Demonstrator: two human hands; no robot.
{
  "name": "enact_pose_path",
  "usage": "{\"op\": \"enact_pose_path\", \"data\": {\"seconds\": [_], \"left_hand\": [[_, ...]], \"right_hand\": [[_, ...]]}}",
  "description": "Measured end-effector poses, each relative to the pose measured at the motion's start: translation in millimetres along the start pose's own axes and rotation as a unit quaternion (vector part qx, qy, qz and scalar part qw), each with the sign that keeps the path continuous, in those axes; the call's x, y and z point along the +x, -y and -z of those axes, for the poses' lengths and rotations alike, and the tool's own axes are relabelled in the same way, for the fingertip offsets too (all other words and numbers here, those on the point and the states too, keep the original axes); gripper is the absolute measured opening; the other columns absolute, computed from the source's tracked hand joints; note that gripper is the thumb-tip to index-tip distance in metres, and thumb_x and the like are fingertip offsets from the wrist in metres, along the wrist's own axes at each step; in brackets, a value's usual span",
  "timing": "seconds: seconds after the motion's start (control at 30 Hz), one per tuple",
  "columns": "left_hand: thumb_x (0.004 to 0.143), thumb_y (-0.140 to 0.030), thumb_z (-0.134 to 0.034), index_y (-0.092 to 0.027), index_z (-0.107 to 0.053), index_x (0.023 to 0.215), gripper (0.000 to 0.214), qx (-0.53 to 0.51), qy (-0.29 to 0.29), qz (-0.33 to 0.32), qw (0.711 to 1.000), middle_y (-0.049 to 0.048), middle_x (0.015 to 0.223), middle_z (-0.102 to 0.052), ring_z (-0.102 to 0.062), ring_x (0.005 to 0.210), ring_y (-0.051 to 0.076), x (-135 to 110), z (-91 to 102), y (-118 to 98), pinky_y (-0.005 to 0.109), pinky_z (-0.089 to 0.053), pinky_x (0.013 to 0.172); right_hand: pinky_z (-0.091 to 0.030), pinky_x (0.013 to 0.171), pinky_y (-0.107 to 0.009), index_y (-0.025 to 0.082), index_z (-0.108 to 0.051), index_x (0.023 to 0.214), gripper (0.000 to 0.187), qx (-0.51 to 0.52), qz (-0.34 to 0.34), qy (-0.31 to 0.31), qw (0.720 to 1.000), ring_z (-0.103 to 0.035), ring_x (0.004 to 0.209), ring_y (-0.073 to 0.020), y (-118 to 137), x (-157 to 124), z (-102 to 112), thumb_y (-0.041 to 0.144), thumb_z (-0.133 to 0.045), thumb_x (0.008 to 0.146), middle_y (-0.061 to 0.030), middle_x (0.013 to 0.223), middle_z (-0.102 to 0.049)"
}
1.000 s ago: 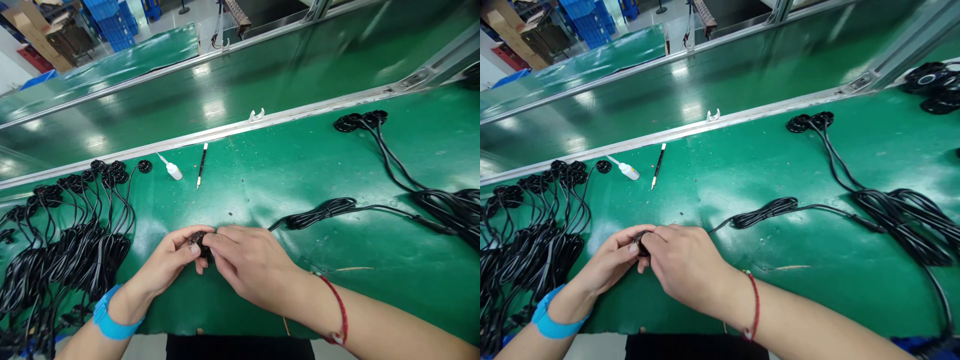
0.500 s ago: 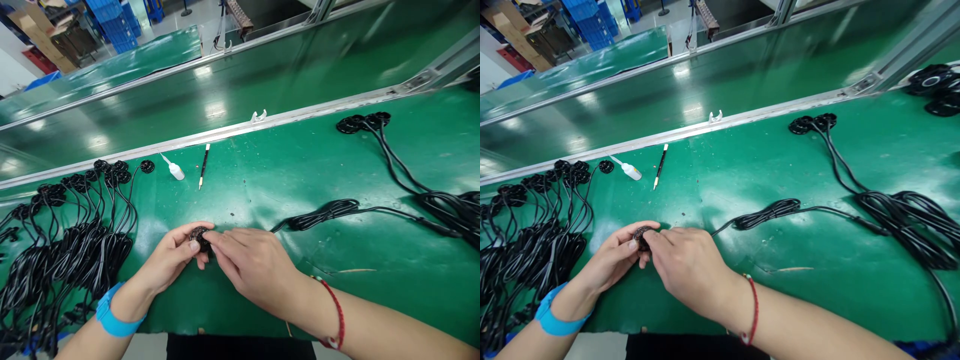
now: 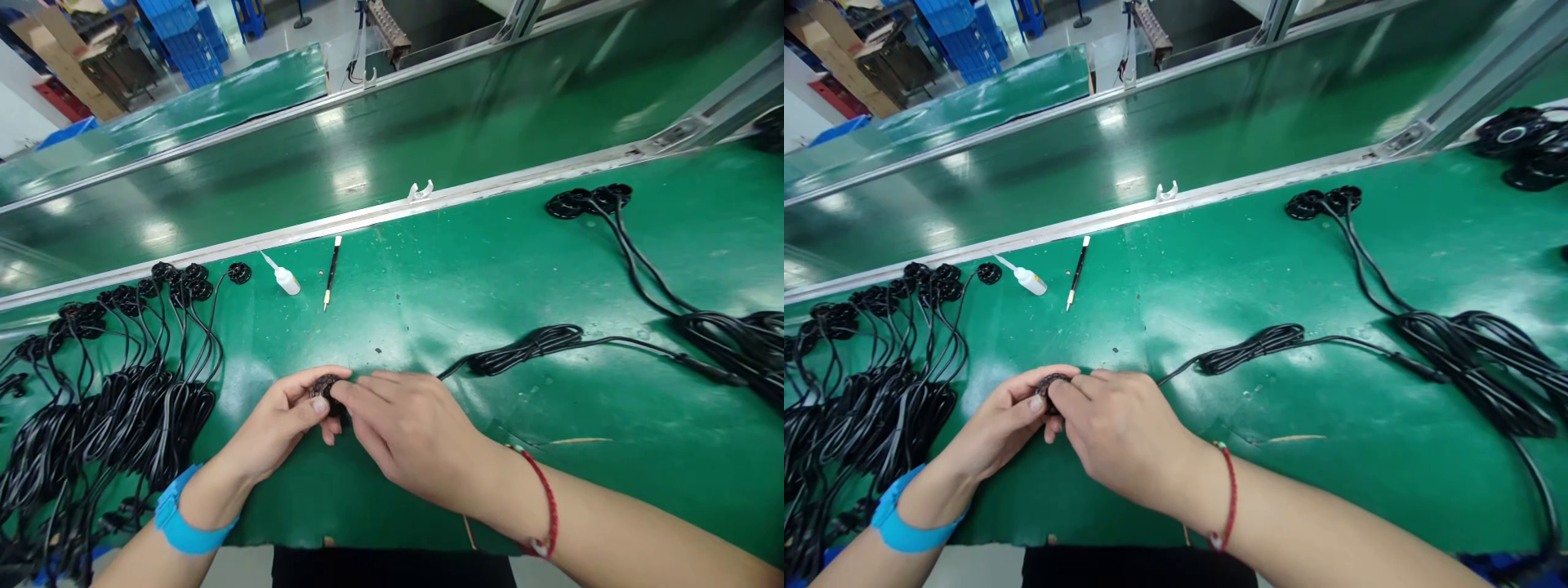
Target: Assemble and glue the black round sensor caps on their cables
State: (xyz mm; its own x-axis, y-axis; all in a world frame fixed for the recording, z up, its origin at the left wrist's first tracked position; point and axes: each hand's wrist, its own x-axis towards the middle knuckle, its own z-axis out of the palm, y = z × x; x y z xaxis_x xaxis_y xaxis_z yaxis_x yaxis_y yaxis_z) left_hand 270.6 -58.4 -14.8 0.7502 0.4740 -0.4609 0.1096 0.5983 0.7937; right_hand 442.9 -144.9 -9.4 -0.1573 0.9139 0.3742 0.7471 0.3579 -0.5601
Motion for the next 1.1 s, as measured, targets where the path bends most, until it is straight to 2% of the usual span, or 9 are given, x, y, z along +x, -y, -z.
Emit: {"op": "enact_pose_path", "data": {"seconds": [0.17, 0.27, 0.43, 0.5, 0.63, 0.8, 0.9, 1.1], "left_hand": [[0.078, -0.036, -0.076, -0.021, -0.068, 0.113, 0.039, 0.007, -0.019, -0.024, 1.000, 0.0021, 0.081, -0.067, -0.061, 0.065, 0.010, -0.4, -0.6, -2.1, 0.020, -0.047, 0.064], [0.078, -0.037, -0.076, -0.021, -0.067, 0.114, 0.040, 0.017, -0.024, -0.030, 0.999, 0.0017, 0.081, -0.066, -0.061, 0.067, 0.010, -0.7, 0.4, -1.7, 0.021, -0.048, 0.068], [0.082, -0.034, -0.072, -0.021, -0.062, 0.116, 0.038, 0.023, -0.039, -0.058, 0.997, 0.0014, 0.082, -0.066, -0.062, 0.072, 0.011, -2.0, 2.0, -0.9, 0.023, -0.048, 0.072], [0.082, -0.032, -0.072, -0.021, -0.062, 0.116, 0.037, 0.022, -0.040, -0.066, 0.997, 0.0011, 0.081, -0.065, -0.062, 0.073, 0.012, -2.2, 1.5, -1.0, 0.023, -0.049, 0.071], [0.079, -0.030, -0.074, -0.020, -0.062, 0.114, 0.038, 0.029, -0.054, -0.075, 0.995, 0.0018, 0.084, -0.062, -0.061, 0.075, 0.013, -1.6, -1.3, -1.4, 0.025, -0.051, 0.071], [0.076, -0.030, -0.077, -0.018, -0.062, 0.113, 0.041, 0.059, -0.071, -0.072, 0.993, 0.0028, 0.083, -0.063, -0.060, 0.072, 0.014, -1.3, -3.3, -1.9, 0.026, -0.051, 0.069], [0.077, -0.031, -0.076, -0.018, -0.062, 0.113, 0.041, 0.056, -0.064, -0.064, 0.994, 0.0026, 0.081, -0.063, -0.060, 0.070, 0.013, -2.0, -3.4, -1.9, 0.026, -0.051, 0.069], [0.076, -0.030, -0.077, -0.018, -0.063, 0.112, 0.041, 0.067, -0.080, -0.045, 0.994, 0.0014, 0.080, -0.062, -0.058, 0.069, 0.012, -2.2, -5.4, -0.1, 0.025, -0.051, 0.068]], "right_hand": [[-0.044, 0.062, -0.028, 0.016, -0.053, 0.103, 0.017, 0.113, -0.078, 0.007, 0.991, -0.064, 0.070, -0.0171, -2.6, -0.7, -1.3, 0.012, -0.041, 0.091, -0.0034, 0.080, -0.068], [-0.044, 0.060, -0.026, 0.017, -0.049, 0.103, 0.017, 0.176, -0.125, 0.018, 0.976, -0.064, 0.072, -0.0165, -3.4, 0.7, 1.1, 0.012, -0.043, 0.089, -0.0027, 0.081, -0.068], [-0.043, 0.058, -0.025, 0.021, -0.053, 0.092, 0.009, 0.204, -0.206, 0.036, 0.956, -0.061, 0.067, -0.0150, -4.0, 4.5, 4.1, 0.015, -0.046, 0.090, 0.0006, 0.077, -0.066], [-0.041, 0.057, -0.024, 0.021, -0.054, 0.084, 0.012, 0.209, -0.223, 0.039, 0.951, -0.059, 0.064, -0.0142, -3.9, 5.4, 4.5, 0.015, -0.047, 0.090, 0.0014, 0.073, -0.064], [-0.038, 0.052, -0.023, 0.021, -0.056, 0.078, 0.015, 0.198, -0.205, 0.019, 0.958, -0.055, 0.058, -0.0127, -3.0, 4.1, 3.7, 0.012, -0.048, 0.088, 0.0020, 0.068, -0.062], [-0.034, 0.048, -0.022, 0.020, -0.055, 0.078, 0.013, 0.117, -0.127, -0.035, 0.984, -0.049, 0.050, -0.0111, -3.0, 1.0, -1.4, 0.011, -0.049, 0.086, 0.0032, 0.062, -0.058], [-0.036, 0.051, -0.023, 0.019, -0.055, 0.079, 0.014, 0.084, -0.087, -0.064, 0.991, -0.052, 0.053, -0.0122, -3.4, 0.2, -5.1, 0.010, -0.047, 0.087, 0.0015, 0.063, -0.059], [-0.036, 0.056, -0.026, 0.019, -0.055, 0.075, 0.021, 0.023, -0.060, -0.027, 0.998, -0.051, 0.058, -0.0145, -2.8, -1.8, -10.5, 0.011, -0.043, 0.091, -0.0009, 0.065, -0.059]]}}
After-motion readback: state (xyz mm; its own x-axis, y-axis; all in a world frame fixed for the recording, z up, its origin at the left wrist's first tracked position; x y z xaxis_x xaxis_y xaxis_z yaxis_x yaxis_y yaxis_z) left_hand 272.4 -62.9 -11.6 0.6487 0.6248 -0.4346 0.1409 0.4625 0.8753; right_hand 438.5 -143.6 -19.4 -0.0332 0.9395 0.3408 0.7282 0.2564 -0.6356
